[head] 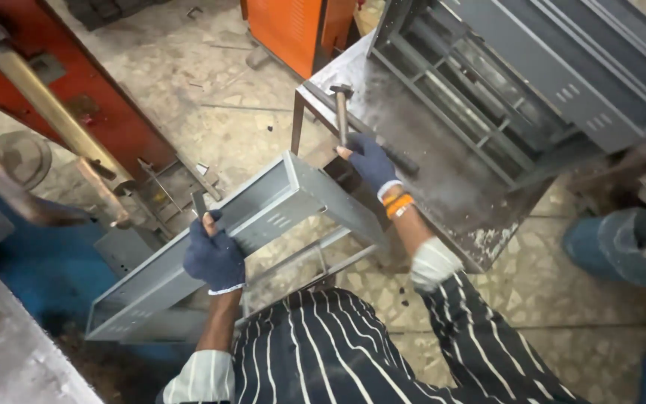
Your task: The person assembles a gray sheet-metal enclosure at a workshop bench. They hold the metal panel, align it against a fixture, use a small hand tool on its holes, bend and press the panels together, and at one point work produces sparks near the part before continuing to fit the pieces.
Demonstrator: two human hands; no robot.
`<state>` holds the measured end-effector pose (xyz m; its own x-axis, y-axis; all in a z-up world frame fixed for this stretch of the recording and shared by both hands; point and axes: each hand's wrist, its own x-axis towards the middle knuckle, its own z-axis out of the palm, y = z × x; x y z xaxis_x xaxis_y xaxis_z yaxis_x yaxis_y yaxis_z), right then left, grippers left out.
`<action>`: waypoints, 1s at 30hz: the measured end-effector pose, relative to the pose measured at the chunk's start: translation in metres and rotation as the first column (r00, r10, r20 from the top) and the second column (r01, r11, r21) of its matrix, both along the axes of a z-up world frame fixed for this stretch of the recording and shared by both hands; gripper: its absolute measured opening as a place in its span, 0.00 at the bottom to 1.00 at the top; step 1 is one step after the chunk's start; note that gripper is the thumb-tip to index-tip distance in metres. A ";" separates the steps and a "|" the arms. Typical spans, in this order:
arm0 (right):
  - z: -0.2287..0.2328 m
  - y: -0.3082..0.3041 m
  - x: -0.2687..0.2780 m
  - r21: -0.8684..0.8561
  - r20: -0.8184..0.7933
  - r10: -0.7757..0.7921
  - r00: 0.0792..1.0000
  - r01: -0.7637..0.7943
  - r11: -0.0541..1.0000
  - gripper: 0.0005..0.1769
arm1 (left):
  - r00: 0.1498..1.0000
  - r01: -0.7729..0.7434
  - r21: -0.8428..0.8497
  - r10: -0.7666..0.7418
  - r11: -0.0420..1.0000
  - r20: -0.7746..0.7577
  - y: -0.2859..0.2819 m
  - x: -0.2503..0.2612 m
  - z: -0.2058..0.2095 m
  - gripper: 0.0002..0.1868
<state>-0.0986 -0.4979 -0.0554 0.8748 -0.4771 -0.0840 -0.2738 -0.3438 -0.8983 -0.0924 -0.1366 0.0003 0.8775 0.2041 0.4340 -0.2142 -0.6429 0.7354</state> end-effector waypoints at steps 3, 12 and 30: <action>-0.059 -0.037 0.037 -0.288 -0.185 -0.178 0.967 0.119 0.950 0.45 | 1.000 -0.026 0.035 0.025 0.999 0.014 -0.012 -0.002 0.004 0.15; -0.132 -0.069 0.112 -0.331 -0.465 -0.256 0.848 0.101 0.938 0.47 | 0.986 -0.048 0.182 0.017 0.982 0.168 -0.019 -0.011 0.008 0.14; 0.082 0.007 -0.073 0.649 0.190 -0.273 0.943 0.088 0.756 0.14 | 0.993 -0.059 0.229 0.034 0.972 0.114 -0.014 0.005 -0.014 0.12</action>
